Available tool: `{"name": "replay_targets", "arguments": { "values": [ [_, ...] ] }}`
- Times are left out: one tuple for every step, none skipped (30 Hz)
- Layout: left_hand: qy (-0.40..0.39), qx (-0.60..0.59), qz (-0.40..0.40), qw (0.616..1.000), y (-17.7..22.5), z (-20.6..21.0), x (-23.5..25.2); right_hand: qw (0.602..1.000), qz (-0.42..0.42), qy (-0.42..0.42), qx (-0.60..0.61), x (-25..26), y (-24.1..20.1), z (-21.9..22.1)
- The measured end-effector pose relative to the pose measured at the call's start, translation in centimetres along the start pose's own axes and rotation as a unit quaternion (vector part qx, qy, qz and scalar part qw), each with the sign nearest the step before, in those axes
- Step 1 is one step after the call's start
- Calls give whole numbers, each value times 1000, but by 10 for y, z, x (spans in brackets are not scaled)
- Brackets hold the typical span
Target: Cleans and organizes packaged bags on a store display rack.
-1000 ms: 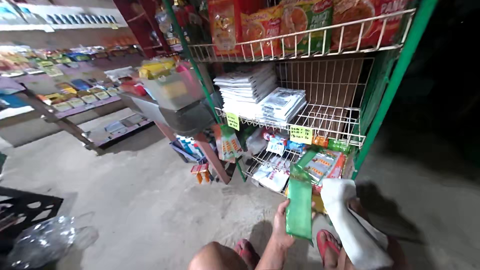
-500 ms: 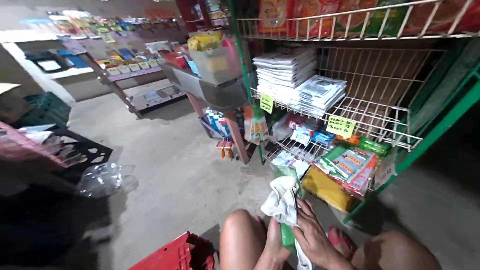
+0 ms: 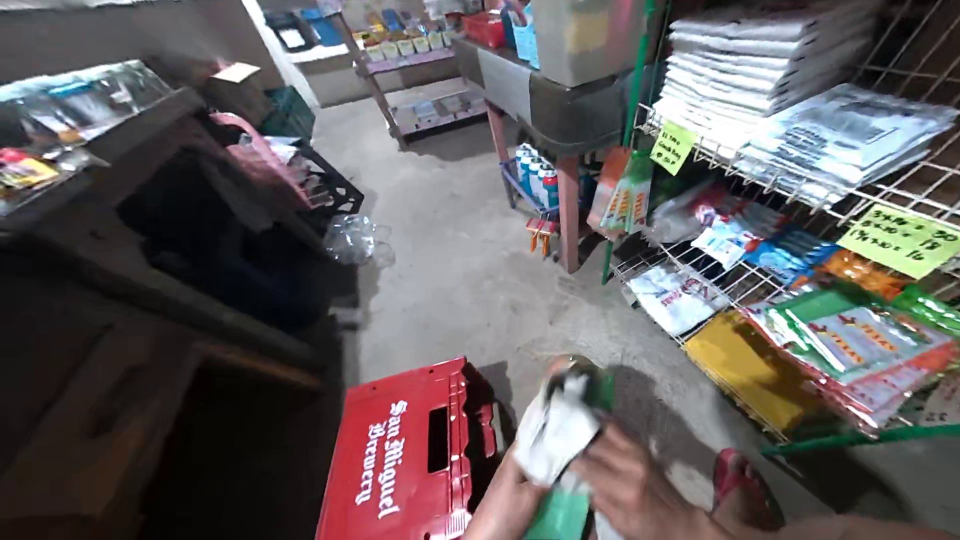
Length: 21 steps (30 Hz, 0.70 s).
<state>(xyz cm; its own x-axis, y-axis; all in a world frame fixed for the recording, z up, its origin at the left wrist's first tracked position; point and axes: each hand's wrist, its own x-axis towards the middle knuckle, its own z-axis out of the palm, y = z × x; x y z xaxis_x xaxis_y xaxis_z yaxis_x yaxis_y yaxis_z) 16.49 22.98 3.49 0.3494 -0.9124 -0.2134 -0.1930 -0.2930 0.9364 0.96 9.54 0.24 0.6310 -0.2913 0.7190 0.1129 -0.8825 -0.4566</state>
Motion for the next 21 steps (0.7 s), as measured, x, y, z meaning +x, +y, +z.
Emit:
{"name": "replay_targets", "arguments": {
  "values": [
    [16, 69, 26, 997, -1, -3, -5, 998, -37, -48, 0, -7, 0, 14],
    [11, 110, 26, 994, 0, -6, -9, 995, -59, -78, -7, -12, 5, 25],
    [3, 119, 20, 993, -2, -8, -8, 994, -65, -86, -6, -14, 13, 31],
    [-3, 94, -1, 996, -3, -10, -5, 995, -58, -84, -3, -12, 21, 33],
    [-13, 55, -23, 998, -5, -11, 0, 996, -42, -80, 2, -9, 30, 34],
    [-32, 18, -42, 998, -7, -13, 3, 997, -22, -78, 3, -5, 39, 32],
    [-50, -11, -54, 997, -7, -14, 6, 997, -5, -79, -3, 0, 48, 29],
    [-68, -27, -58, 996, -6, -16, 9, 997, 8, -72, -17, 6, 59, 26],
    [-82, -34, -48, 995, -4, -17, 11, 997, 26, -57, -41, 10, 70, 22],
    [-92, -36, -28, 995, -1, -19, 12, 995, 59, -44, -67, 14, 78, 16],
    [-99, -38, 8, 994, 4, -20, 12, 990, 117, -41, -71, 17, 84, 6],
    [-103, -37, 69, 992, 12, -21, 12, 980, 192, -34, -48, 20, 88, -7],
    [-104, -32, 149, 983, 19, -22, 16, 964, 266, -15, -7, 24, 91, -21],
    [-105, -20, 235, 966, 26, -24, 23, 948, 315, 25, 32, 24, 94, -32],
    [-107, -1, 311, 944, 33, -26, 33, 933, 347, 75, 67, 22, 95, -40],
    [-111, 14, 370, 922, 39, -27, 44, 914, 375, 120, 102, 19, 95, -45],
    [-112, 22, 406, 907, 44, -26, 57, 897, 395, 151, 132, 16, 94, -50],
    [-110, 28, 420, 900, 47, -26, 68, 884, 407, 168, 156, 15, 90, -53],
    [-108, 29, 422, 900, 46, -26, 78, 877, 413, 181, 165, 14, 85, -55],
    [-108, 24, 412, 904, 41, -27, 86, 875, 414, 195, 157, 14, 77, -56],
    [-109, 18, 396, 911, 33, -28, 91, 878, 406, 212, 136, 15, 68, -57]
  ]
}}
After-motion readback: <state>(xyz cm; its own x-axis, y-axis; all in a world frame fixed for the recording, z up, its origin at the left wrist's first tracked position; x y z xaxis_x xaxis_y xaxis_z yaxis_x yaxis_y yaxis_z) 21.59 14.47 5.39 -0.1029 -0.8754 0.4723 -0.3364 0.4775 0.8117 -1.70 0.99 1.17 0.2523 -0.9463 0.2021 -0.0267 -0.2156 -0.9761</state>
